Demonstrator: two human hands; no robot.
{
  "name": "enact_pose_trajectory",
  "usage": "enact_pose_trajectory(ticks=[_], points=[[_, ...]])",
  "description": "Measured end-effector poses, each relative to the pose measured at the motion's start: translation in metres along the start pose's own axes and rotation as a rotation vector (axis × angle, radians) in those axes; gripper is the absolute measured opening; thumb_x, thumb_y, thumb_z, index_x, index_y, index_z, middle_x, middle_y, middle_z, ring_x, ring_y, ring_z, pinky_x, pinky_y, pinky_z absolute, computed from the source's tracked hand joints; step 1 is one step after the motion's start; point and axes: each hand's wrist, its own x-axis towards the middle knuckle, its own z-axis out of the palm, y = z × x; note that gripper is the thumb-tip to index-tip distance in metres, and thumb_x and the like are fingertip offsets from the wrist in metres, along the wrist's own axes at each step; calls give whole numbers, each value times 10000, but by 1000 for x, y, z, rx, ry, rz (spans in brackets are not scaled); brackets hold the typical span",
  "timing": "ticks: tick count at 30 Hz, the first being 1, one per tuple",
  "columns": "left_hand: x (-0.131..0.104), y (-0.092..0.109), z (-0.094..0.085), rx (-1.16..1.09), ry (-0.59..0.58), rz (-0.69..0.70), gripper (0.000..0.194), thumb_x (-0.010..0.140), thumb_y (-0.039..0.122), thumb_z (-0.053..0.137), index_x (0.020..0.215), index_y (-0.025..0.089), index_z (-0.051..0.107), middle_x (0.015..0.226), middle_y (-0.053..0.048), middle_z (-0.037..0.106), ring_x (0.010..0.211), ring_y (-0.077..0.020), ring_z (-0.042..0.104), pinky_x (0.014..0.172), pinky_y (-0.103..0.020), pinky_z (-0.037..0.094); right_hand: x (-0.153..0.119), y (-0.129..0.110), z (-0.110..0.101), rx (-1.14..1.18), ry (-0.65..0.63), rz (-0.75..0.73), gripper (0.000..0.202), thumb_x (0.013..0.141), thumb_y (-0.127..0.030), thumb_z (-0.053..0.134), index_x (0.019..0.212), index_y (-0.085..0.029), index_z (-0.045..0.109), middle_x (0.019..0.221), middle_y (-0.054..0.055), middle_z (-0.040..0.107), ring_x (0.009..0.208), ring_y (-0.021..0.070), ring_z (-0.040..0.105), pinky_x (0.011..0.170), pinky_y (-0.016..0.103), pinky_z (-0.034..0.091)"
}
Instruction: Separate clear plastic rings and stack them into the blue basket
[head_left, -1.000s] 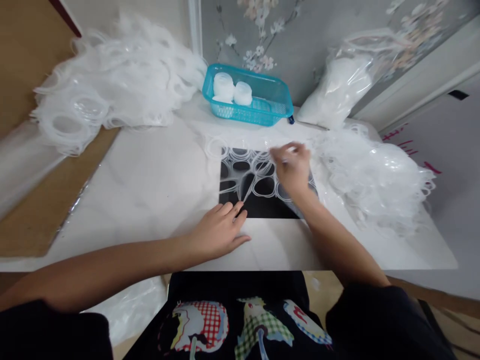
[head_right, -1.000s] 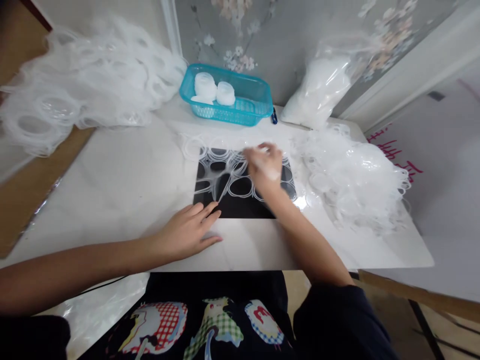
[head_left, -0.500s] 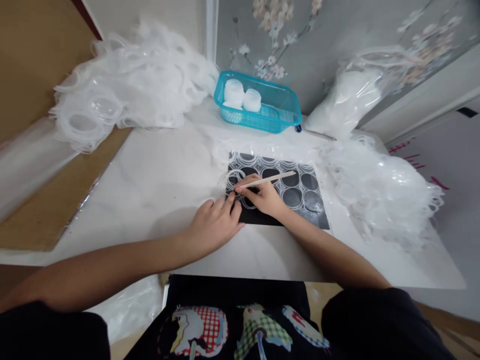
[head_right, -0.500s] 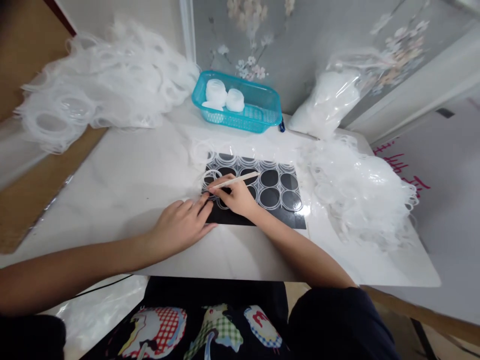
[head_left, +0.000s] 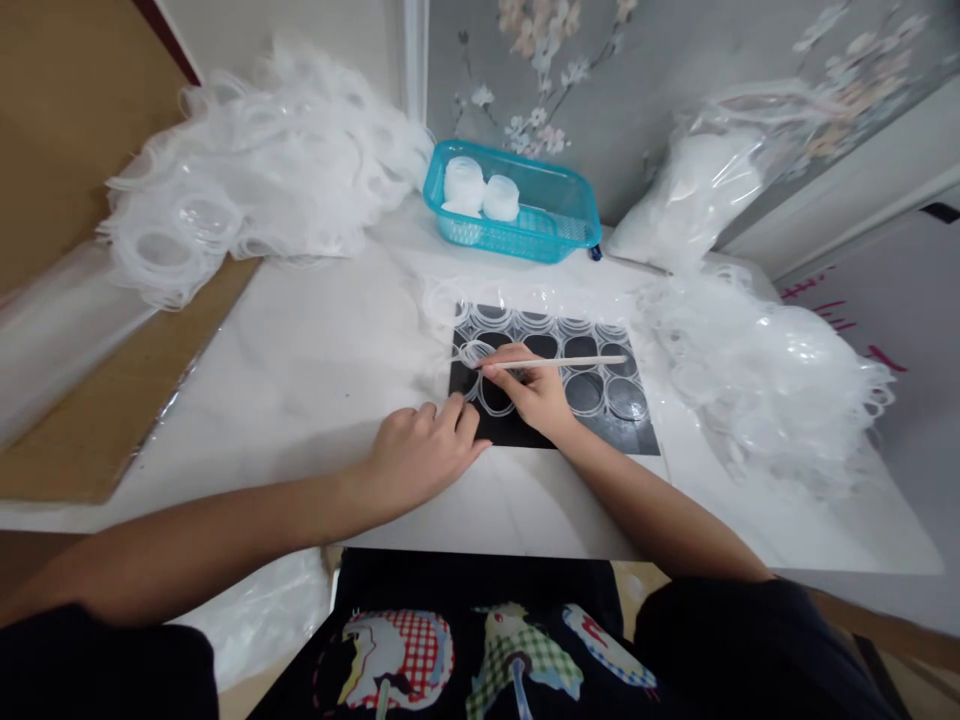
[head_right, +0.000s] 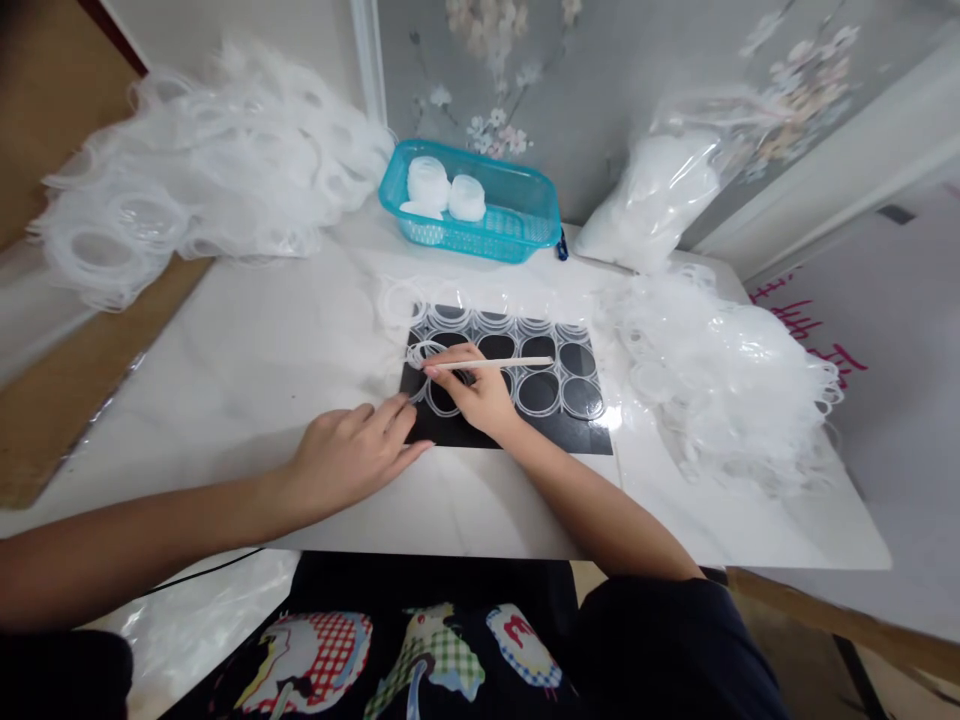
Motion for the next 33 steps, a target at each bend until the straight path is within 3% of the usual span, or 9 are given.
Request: enact_pose_trajectory(ticks=[3,7,9,13,16,18,25,33], points=[[-1,4,2,26,-46,-19,344,951,399,509,1055,97,639,1014,-179,686,664,-259,679,467,-294,416,0,0,2,1,-54,-8,185,872,-409,645,864,-251,740,888,50,735,915,211,661,880,395,525],[1,1,2,-24,-119,-133,433,949,488,492,1011,83,632,818,-151,670,602,-257,666,476,-280,399,0,2,-2,-62,193,20,168,884,-383,631,889,-246,728,902,44,729,895,213,659,873,399,522],[0,0,1,-23,-120,-159,435,949,487,494,988,78,638,739,-139,660,589,-265,663,475,-282,395,-2,1,-4,-98,255,3,170,890,-384,621,901,-253,729,904,40,727,913,222,646,894,418,512],[-8,7,1,64,-26,-41,352,967,396,483,877,103,656,752,-124,664,565,-243,643,439,-296,381,-4,-4,-2,-119,80,-55,154,896,-369,614,916,-288,743,918,37,731,953,233,621,903,447,513],[-15,14,6,143,68,38,348,977,373,452,873,116,662,917,-155,701,550,-217,636,426,-297,391,-2,-6,3,-108,-121,-51,136,886,-360,631,905,-293,747,908,40,729,972,230,620,898,441,525],[-18,17,10,163,65,47,360,979,377,441,897,110,668,1053,-196,699,549,-216,644,422,-298,404,0,-5,5,-75,-210,-32,137,877,-363,645,887,-271,746,896,45,719,970,219,628,890,416,532],[-17,17,11,73,-41,54,361,985,366,434,964,87,663,1224,-264,637,544,-233,668,415,-314,452,1,1,3,-15,-246,2,147,861,-364,664,849,-237,737,891,45,705,943,198,643,841,368,545],[-19,16,16,57,-44,54,384,995,382,395,1015,95,648,1262,-269,612,553,-240,676,433,-328,472,0,6,3,-84,-296,-45,98,861,-300,665,877,-256,752,863,34,740,1012,221,615,893,404,520]])
